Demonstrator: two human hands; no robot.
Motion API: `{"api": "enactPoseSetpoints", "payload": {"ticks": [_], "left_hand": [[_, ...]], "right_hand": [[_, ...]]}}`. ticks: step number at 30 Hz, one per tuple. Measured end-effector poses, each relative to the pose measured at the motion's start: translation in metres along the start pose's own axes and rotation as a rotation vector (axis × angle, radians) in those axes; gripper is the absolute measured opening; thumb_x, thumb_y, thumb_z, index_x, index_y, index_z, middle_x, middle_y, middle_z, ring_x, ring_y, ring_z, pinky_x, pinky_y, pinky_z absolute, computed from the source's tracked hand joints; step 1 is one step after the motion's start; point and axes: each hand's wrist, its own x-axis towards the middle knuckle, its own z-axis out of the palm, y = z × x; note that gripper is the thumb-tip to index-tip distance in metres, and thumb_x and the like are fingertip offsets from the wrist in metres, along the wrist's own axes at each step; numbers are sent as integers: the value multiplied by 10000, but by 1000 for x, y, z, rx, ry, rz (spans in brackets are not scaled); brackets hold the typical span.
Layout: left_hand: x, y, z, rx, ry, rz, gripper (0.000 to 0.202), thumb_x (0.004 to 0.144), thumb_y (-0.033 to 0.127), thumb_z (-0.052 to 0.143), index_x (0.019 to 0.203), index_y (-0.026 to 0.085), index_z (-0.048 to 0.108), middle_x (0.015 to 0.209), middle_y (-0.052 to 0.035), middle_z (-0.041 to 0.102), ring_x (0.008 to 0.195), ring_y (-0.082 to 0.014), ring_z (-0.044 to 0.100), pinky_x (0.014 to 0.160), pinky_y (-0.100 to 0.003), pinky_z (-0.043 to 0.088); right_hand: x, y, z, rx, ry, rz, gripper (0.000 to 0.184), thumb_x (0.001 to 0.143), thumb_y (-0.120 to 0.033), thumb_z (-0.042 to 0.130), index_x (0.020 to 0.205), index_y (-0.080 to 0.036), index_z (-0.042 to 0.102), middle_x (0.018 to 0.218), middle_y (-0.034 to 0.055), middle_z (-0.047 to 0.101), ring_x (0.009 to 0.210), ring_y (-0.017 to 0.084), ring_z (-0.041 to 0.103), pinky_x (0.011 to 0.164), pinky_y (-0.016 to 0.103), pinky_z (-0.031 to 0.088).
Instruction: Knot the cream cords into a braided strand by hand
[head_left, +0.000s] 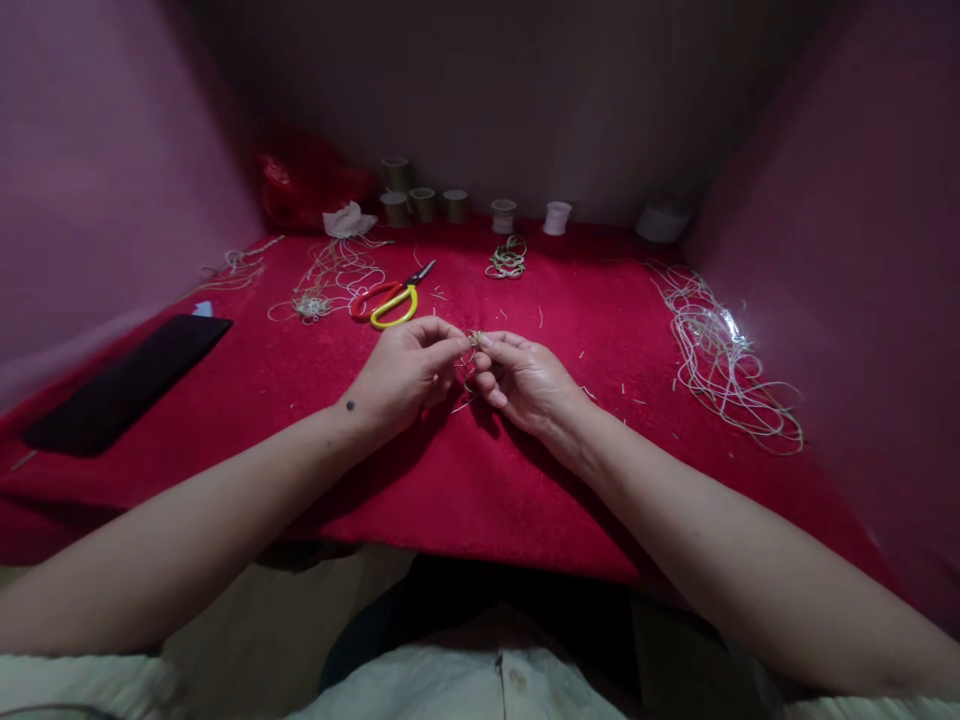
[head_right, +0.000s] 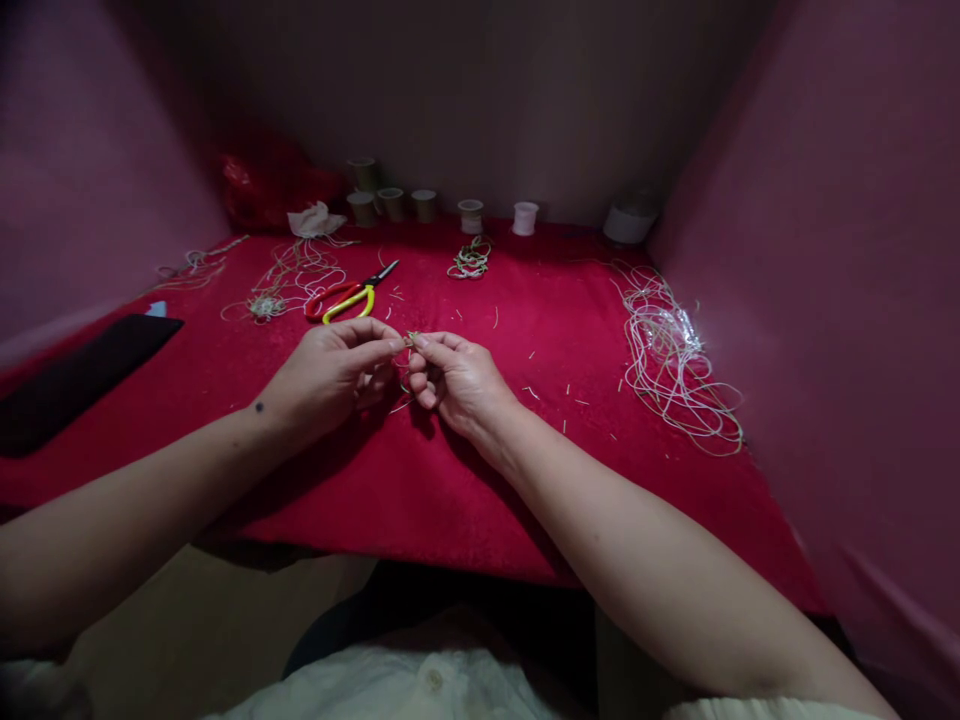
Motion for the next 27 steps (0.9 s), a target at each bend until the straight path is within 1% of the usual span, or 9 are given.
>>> {"api": "enactPoseSetpoints", "payload": {"ticks": [3, 5, 9, 13, 15, 18, 27], "left_hand": [[2, 0, -2, -19, -12, -38, 147, 756, 215, 640, 704, 178, 507, 486, 42, 503, 346, -46, 354, 336, -196, 215], [1, 0, -2, -13, -16, -33, 146, 764, 218, 636, 711, 179, 505, 495, 39, 515, 349, -51, 375, 333, -196, 224], [0, 1, -3, 62, -24, 0, 134, 777, 219, 629, 722, 185, 512, 460, 57, 479, 332, -59, 388, 319, -199, 241], [2, -1, -3, 101, -11, 27, 111, 776, 201, 629, 748, 183, 522, 476, 61, 481, 340, -55, 394, 316, -191, 270], [3, -2, -2, 89, 9, 64, 111, 765, 179, 633, 805, 188, 529, 534, 56, 515, 361, -54, 412, 313, -186, 282], [5, -4, -2, 66, 13, 111, 169, 747, 164, 647, 870, 191, 534, 641, 38, 565, 394, -52, 442, 312, -181, 301], [6, -3, -7, 105, -39, 112, 138, 719, 176, 677, 810, 169, 574, 644, -3, 619, 457, -71, 512, 356, -168, 356]], "right_hand": [[-1, 1, 1, -56, -1, -61, 119, 869, -119, 518, 755, -150, 527, 516, -53, 554, 382, 51, 483, 321, 157, 283], [-1, 2, 0, -76, -13, -77, 117, 869, -125, 523, 756, -152, 531, 520, -55, 558, 388, 50, 488, 326, 158, 299], [1, 4, -3, -78, -32, -83, 112, 859, -142, 550, 748, -151, 537, 539, -47, 567, 399, 54, 503, 340, 163, 316], [1, 2, -2, -55, -30, -30, 137, 873, -129, 521, 737, -142, 532, 533, -42, 558, 401, 53, 498, 340, 160, 310], [1, 0, -2, -38, -26, 3, 157, 885, -112, 490, 735, -136, 530, 527, -40, 549, 402, 52, 496, 339, 157, 305], [2, -1, -2, -15, -41, 23, 181, 892, -95, 461, 728, -126, 531, 529, -32, 548, 404, 52, 499, 343, 155, 307], [4, -2, -9, -38, -122, 54, 150, 861, -99, 486, 721, -123, 535, 541, -17, 552, 417, 58, 498, 355, 158, 312]]}}
